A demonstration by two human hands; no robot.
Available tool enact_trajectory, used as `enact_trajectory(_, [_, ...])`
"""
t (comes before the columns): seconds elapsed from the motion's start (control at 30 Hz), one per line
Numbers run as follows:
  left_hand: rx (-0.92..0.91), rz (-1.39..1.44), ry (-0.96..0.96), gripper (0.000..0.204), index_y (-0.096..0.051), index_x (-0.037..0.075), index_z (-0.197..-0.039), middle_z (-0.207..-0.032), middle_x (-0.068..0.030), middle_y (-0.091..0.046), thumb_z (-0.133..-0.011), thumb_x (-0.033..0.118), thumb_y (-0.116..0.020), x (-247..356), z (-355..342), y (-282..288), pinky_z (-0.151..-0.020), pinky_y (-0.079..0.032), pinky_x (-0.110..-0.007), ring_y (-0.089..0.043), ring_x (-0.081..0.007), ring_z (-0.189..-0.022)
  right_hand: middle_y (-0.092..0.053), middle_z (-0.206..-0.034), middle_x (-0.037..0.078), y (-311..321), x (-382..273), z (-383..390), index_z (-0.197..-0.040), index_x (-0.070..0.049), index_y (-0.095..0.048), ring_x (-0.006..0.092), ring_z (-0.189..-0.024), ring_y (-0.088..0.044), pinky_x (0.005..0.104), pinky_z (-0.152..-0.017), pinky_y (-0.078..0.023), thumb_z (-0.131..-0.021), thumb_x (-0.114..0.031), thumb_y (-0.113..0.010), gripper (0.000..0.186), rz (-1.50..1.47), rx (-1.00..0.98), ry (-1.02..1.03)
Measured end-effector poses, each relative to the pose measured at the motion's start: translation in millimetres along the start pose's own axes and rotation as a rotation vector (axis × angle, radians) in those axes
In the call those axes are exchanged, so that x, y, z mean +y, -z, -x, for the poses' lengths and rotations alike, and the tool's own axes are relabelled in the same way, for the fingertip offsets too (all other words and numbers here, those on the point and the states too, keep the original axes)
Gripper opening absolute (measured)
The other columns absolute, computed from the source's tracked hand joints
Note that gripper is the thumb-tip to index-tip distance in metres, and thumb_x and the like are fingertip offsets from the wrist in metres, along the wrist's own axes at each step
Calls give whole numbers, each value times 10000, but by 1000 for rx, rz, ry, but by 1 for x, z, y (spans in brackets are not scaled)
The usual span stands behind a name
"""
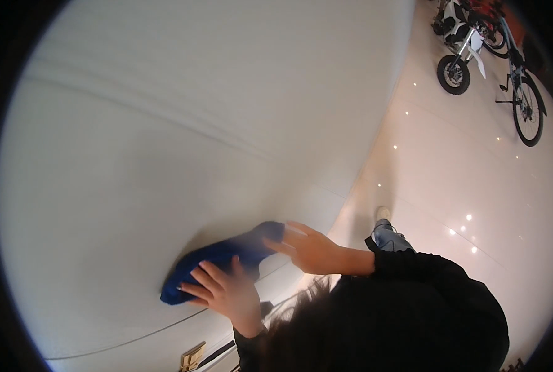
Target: The person wipes the wall, a switch plate, a bicycle seat, and a leather couch with a cloth.
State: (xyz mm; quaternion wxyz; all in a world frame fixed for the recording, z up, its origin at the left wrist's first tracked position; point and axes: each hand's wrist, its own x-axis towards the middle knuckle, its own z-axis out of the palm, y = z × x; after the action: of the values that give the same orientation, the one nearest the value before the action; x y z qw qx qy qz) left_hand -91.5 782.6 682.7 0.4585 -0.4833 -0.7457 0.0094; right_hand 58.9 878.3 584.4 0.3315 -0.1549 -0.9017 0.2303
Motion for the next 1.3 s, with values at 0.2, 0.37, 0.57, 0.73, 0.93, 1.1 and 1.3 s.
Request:
enact_trajectory(0.2, [-34, 38, -24, 703, -380, 30, -1368, -1370, -187, -403, -853, 452, -606, 81, -42, -6, -988, -139, -723, -239, -538, -1310, -556, -1133, 134, 37, 59, 12, -1468, -97, -227, 246, -1188, -482, 434, -1118, -223, -796, -3, -523, 740, -88, -126, -88])
enact_trajectory(0.37, [-64, 49, 199, 687, -298, 43, -1433, -1472, -195, -289, -907, 416, -535, 115, -65, 7, -1035, -134, -676, -169, -502, -1356, -542, -1192, 96, 75, 88, 9, -1475, -137, -213, 223, -1214, -467, 437, -1123, -205, -833, -76, -520, 715, -7, -127, -35])
enact_trajectory(0.57, [-105, -11, 320, 633, -257, 80, -1458, -1503, -178, -232, -947, 394, -460, 151, -82, 27, -1071, -174, -611, -166, -448, -1378, -532, -1231, 85, 86, 108, 12, -1474, -147, -211, 202, -1228, -460, 435, -1117, -222, -864, -134, -480, 667, 57, -128, 104])
enact_trajectory(0.73, [-87, -59, 287, 621, -230, 116, -1471, -1512, -140, -232, -951, 350, -478, 155, -89, 36, -1080, -206, -574, -196, -385, -1389, -551, -1110, 96, 90, 109, 16, -1442, -114, -308, 220, -1134, -500, 438, -1106, -248, -756, -35, -545, 730, -38, 93, 155])
enact_trajectory(0.93, [-44, -85, 59, 633, -352, 108, -1422, -1428, -155, -372, -910, 438, -527, 166, -102, 47, -989, -309, -622, -345, -442, -1299, -511, -1269, 106, 130, 108, 28, -1464, -109, -229, 215, -1266, -432, 463, -1134, -141, -822, -117, -548, 717, 90, -152, -2])
enact_trajectory(1.1, [-62, -117, 61, 624, -362, 120, -1420, -1429, -137, -379, -917, 461, -506, 186, -128, 88, -973, -332, -617, -353, -442, -1293, -505, -1111, 79, 193, 95, 34, -1434, -80, -311, 217, -1128, -476, 482, -1112, -189, -764, -34, -529, 706, 16, 1, 7])
enact_trajectory(1.3, [-39, -118, 196, 618, -362, 106, -1417, -1424, -159, -378, -925, 455, -495, 224, -160, 133, -965, -338, -623, -345, -458, -1291, -518, -1088, 73, 272, 104, 35, -1427, -81, -328, 210, -1110, -494, 496, -1108, -201, -758, -25, -552, 707, -36, 46, -14])
